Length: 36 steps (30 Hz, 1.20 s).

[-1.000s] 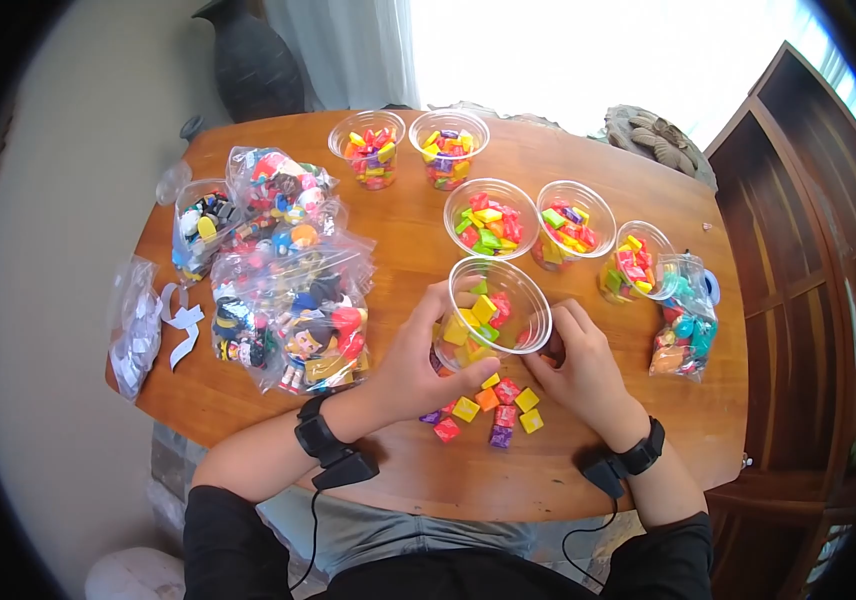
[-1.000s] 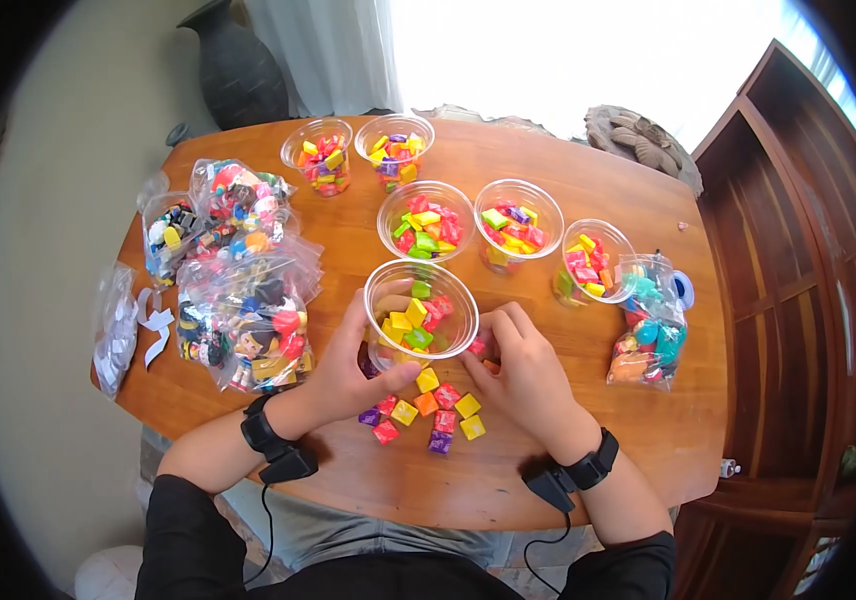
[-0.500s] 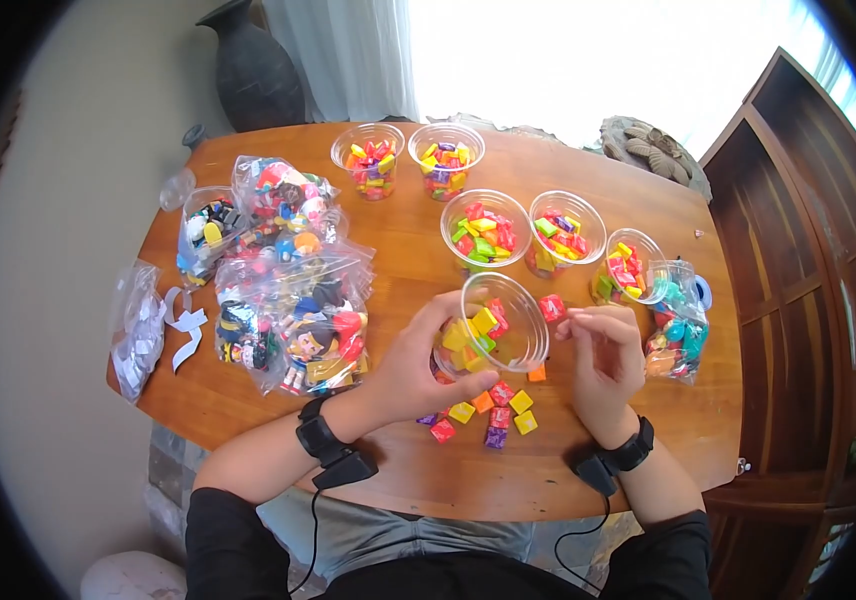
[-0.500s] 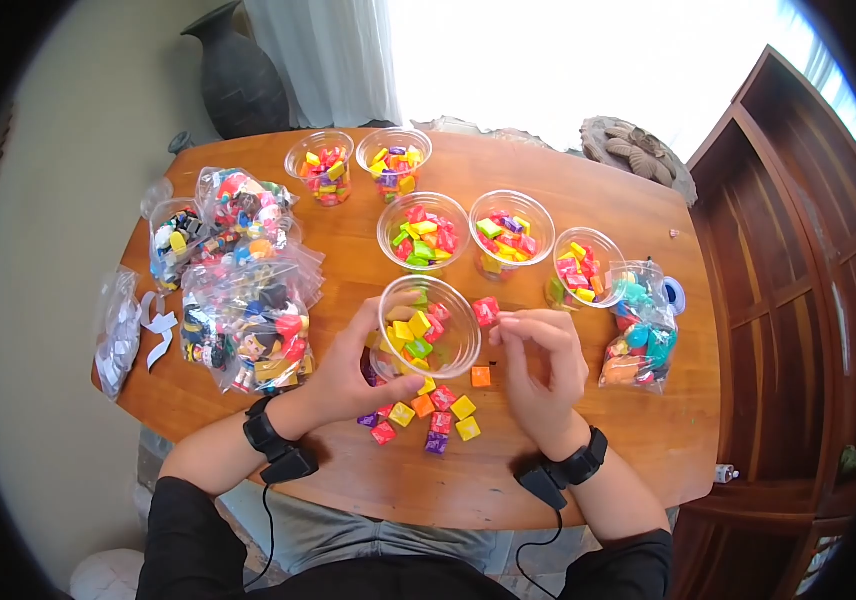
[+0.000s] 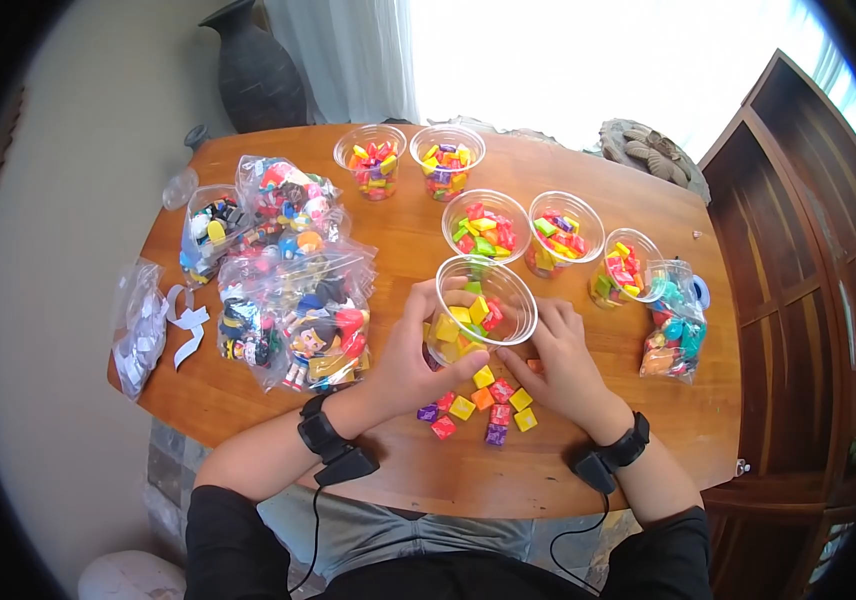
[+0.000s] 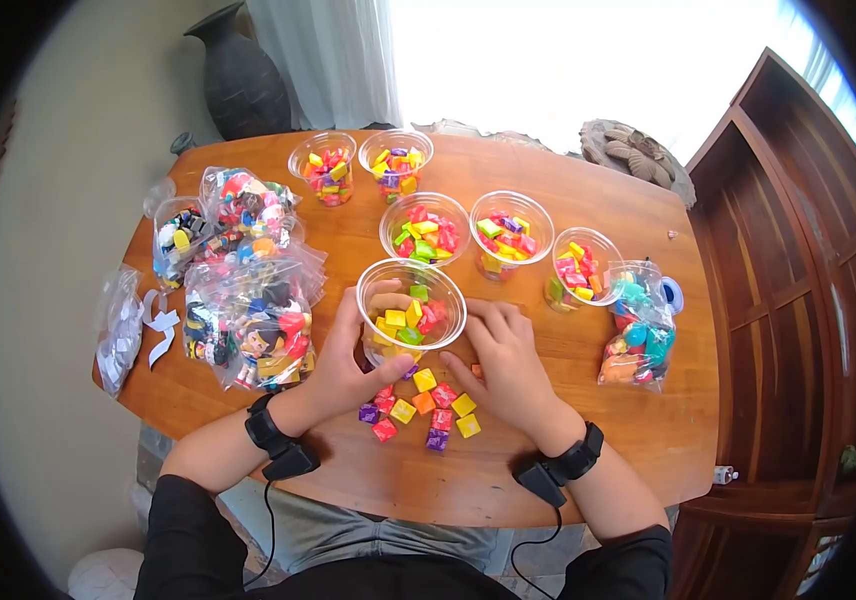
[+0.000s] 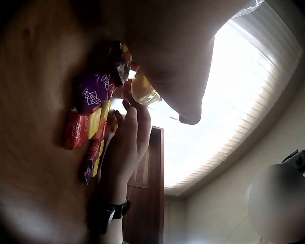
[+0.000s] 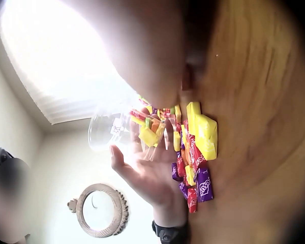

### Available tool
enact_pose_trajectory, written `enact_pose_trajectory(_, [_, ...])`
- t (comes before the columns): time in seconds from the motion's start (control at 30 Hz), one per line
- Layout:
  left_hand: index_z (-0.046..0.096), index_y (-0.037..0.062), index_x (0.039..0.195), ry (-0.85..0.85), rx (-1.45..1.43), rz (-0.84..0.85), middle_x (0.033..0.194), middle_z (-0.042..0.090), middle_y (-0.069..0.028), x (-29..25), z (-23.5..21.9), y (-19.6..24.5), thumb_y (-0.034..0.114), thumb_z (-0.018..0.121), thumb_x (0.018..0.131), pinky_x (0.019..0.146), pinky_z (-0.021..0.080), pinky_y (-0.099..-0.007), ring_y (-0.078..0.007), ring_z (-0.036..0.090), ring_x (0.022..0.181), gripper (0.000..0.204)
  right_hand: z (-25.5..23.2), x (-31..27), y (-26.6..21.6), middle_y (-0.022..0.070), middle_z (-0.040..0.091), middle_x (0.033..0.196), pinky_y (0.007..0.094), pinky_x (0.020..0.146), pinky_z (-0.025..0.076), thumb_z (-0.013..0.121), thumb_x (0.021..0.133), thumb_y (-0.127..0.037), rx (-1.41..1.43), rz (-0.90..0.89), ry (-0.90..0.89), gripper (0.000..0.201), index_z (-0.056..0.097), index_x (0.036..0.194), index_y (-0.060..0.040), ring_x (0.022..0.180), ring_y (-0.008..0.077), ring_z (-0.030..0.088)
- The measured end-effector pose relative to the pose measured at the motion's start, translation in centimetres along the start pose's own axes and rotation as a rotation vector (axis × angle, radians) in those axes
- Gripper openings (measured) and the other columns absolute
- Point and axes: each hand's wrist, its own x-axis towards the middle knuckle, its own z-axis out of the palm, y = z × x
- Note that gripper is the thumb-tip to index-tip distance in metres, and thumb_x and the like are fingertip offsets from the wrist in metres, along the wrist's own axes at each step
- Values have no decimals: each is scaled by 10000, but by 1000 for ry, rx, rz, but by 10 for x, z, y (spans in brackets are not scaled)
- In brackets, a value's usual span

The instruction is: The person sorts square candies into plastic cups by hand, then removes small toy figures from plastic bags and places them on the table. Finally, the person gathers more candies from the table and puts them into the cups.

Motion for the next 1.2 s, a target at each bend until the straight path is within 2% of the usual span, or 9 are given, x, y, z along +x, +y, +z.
enact_pose_trajectory(0.27, [362,-8,1576,-5,-17,-9,1454,618,-184,0,2,-1,291,871,964,1212,464,-418,-246,595,1401,850,4,-6,4,190,633,1205,461,986,532,829,931,-119,265,119,-39,393,679,1267,19,1157,389,616])
enact_pose_trajectory(0.53, [351,-11,1584,3,-18,-23,1451,615,-195,0,0,-1,271,867,967,1196,483,-415,-249,604,1395,852,-5,-11,10,144,663,973,422,637,599,737,1041,-277,-196,244,-101,283,606,1042,-26,783,332,731])
enact_pose_trajectory(0.63, [305,-8,1620,-52,-21,-60,1521,529,-131,0,0,1,129,823,983,1200,475,-356,-195,558,1412,833,-3,-12,7,123,666,879,435,593,588,730,1051,-285,-273,254,-135,267,613,1027,-46,653,348,717])
enact_pose_trajectory(0.87, [403,15,1566,-20,44,-17,1444,627,-176,0,1,9,290,877,954,1184,486,-408,-243,608,1389,821,3,-14,13,113,672,722,412,517,541,740,1055,-206,-7,133,-56,217,611,980,-48,601,317,704])
enact_pose_trajectory(0.93, [454,32,1543,-30,64,-29,1444,634,-161,-1,-1,12,310,889,941,1185,480,-415,-252,607,1390,794,1,-10,4,100,643,680,341,483,487,740,1062,-117,350,369,95,184,603,965,-41,541,211,667])
enact_pose_trajectory(1.03, [649,96,1369,-119,344,198,1404,673,-111,1,-5,8,414,951,837,1200,420,-496,-356,611,1336,690,-3,-16,10,52,610,660,281,479,436,704,1091,-75,358,408,264,147,591,1006,-38,505,115,585])
enact_pose_trajectory(1.07, [649,96,1369,-113,346,199,1404,673,-111,2,-6,9,414,951,837,1200,420,-496,-356,611,1336,690,-5,-18,9,52,610,660,281,479,436,704,1091,-75,359,403,262,147,591,1006,-38,505,115,585])
enact_pose_trajectory(1.13, [576,91,1493,-250,452,333,1351,697,-81,3,-7,13,401,958,835,1298,321,-490,-303,591,1395,822,-12,-23,6,37,620,691,257,470,410,670,1120,-99,688,404,636,126,574,1063,-41,505,69,543])
enact_pose_trajectory(1.2, [616,88,1477,-285,493,313,1318,687,-100,1,-5,20,409,974,812,1251,374,-482,-309,604,1328,820,-20,-31,6,46,634,718,261,470,411,655,1125,-94,736,281,667,118,560,1079,-40,509,77,540])
